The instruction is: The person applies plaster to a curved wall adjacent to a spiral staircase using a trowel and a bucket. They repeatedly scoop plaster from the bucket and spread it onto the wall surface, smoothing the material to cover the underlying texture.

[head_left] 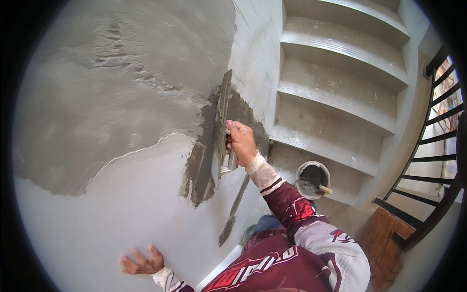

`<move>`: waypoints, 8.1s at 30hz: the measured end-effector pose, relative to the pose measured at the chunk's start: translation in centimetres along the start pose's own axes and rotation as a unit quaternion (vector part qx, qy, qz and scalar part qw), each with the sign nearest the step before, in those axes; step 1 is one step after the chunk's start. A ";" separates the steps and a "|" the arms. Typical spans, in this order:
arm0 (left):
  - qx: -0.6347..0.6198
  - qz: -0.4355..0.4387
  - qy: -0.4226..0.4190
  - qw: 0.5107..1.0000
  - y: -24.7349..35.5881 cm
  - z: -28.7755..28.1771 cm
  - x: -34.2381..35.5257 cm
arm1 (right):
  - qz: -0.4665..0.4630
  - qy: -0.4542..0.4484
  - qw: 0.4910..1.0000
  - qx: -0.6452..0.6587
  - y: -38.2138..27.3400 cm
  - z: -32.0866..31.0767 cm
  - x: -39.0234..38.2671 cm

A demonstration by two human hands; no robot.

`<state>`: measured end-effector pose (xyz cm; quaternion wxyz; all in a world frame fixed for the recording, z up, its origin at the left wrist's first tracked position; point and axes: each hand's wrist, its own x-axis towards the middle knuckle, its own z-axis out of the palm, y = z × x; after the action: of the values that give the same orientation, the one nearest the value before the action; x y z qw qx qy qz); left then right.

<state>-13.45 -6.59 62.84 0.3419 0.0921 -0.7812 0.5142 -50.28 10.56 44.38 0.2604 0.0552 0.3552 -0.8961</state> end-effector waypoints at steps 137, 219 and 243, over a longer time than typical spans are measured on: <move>-0.787 -0.561 -0.145 -0.214 35.7 -15.8 -19.8 | 0.539 -0.247 0.786 -0.175 13.7 -19.5 -19.3; -0.290 -0.687 -0.564 -0.355 68.7 -7.5 -26.4 | 0.183 0.067 0.672 -0.715 11.0 -56.5 -32.9; -0.441 -0.533 -0.544 -0.476 63.6 -3.5 -34.9 | 0.337 -0.105 0.520 -0.778 12.6 -56.8 -25.7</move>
<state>-17.26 18.13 -5.39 0.2729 -0.5012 -0.0080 0.8211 -26.75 51.61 1.86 0.5180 -0.1485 0.8355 -0.1073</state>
